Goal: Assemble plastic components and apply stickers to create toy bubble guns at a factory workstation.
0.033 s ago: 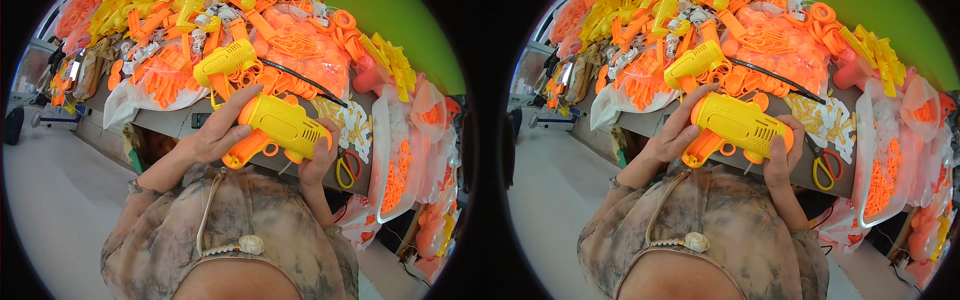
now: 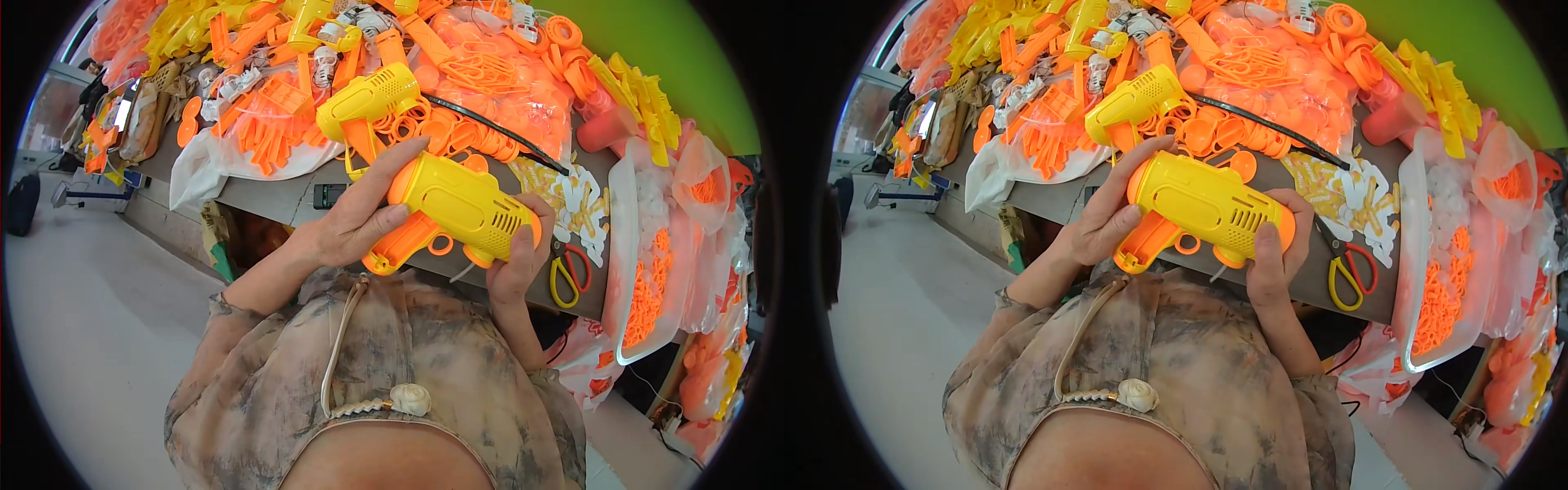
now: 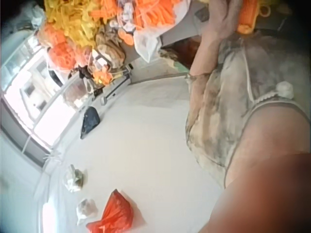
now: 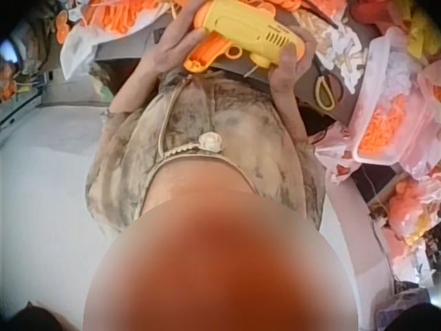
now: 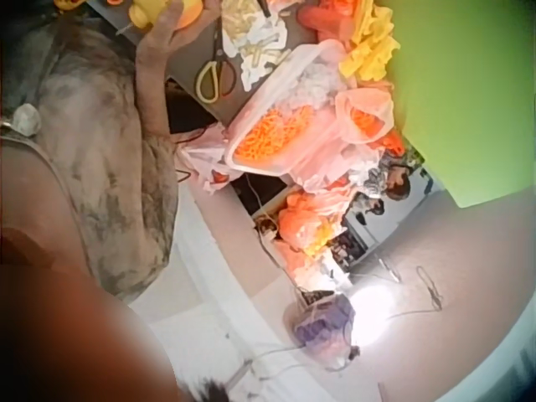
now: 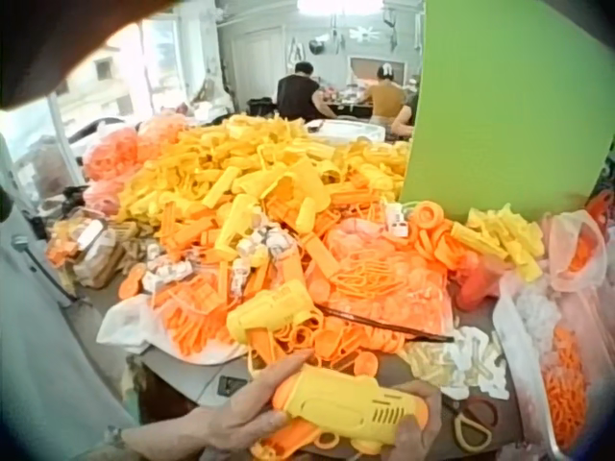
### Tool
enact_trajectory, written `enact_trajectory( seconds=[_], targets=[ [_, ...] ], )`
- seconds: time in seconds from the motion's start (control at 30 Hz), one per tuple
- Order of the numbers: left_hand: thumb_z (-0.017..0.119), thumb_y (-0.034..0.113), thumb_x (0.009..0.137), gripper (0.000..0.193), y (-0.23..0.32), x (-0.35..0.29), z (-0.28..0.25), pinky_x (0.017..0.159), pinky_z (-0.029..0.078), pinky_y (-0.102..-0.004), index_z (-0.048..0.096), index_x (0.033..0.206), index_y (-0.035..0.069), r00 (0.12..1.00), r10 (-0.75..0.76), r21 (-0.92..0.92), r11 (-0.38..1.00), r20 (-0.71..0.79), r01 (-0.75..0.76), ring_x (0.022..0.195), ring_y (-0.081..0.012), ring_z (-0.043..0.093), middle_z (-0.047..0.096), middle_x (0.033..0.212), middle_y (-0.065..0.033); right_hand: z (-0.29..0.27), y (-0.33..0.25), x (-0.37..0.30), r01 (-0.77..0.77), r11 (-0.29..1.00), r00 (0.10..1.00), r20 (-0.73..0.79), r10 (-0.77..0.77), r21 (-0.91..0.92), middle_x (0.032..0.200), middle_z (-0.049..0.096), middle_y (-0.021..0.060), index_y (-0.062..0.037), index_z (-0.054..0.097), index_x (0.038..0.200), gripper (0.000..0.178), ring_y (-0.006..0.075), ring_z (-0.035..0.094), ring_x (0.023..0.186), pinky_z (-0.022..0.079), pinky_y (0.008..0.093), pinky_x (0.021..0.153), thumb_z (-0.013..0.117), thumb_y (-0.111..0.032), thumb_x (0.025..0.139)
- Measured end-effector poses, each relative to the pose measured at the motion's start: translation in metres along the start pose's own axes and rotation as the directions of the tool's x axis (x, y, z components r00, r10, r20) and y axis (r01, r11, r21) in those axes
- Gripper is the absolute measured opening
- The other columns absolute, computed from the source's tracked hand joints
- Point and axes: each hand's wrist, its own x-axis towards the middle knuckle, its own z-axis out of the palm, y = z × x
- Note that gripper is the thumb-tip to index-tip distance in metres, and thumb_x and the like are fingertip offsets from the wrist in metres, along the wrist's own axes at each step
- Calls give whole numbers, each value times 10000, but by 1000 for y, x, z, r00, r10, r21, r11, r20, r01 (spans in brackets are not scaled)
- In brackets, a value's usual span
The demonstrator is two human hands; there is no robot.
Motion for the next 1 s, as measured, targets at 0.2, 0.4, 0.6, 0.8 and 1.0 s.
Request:
enact_trajectory(
  seconds=[0.2, 0.4, 0.6, 0.8, 1.0],
  targets=[
    [399, 300, 968, 498, 8, -13, 10, 989, 359, -335, 383, 1301, -70, 986, -138, -399, 912, -94, 90, 1144, -237, 490, 477, 1266, -181, 5, -14, -15, 236, 950, 965, 167, -203, -207, 1016, 502, 178, 49, 399, 1117, 513, 203, 520, 865, 427, 306, 786, 513, -383, 865],
    [291, 416, 982, 573, 8, -7, 7, 854, 500, -331, 490, 1209, -71, 870, -492, -768, 547, 26, 332, 991, -240, 615, 598, 1112, -212, 3, -22, -9, 553, 794, 804, 410, -430, -251, 956, 511, 227, 41, 399, 1114, 559, 283, 528, 804, 448, 371, 710, 612, -372, 803],
    [336, 518, 942, 644, 23, -6, 9, 918, 462, -365, 373, 1330, 5, 730, -559, -818, 151, 392, 555, 1075, -251, 567, 559, 1178, -185, -4, -60, 0, 571, 804, 684, 637, -355, -165, 955, 528, 243, 50, 439, 1056, 468, 329, 569, 777, 485, 381, 642, 629, -246, 747],
    [398, 480, 940, 629, 37, -7, 18, 880, 449, -325, 362, 1336, -7, 792, -502, -711, 410, 347, 571, 999, -186, 554, 578, 1132, -143, -6, -69, -9, 619, 784, 582, 699, -416, -48, 982, 540, 249, 22, 491, 1022, 312, 397, 587, 826, 515, 439, 693, 520, -195, 801],
    [425, 463, 933, 604, 52, 0, 11, 835, 458, -285, 424, 1290, -25, 844, -423, -553, 637, 330, 536, 931, -183, 591, 617, 1030, -148, -1, -72, -9, 772, 634, 514, 633, -579, -47, 915, 579, 217, 5, 570, 898, 323, 354, 611, 697, 543, 385, 605, 585, -198, 647]
  ],
)
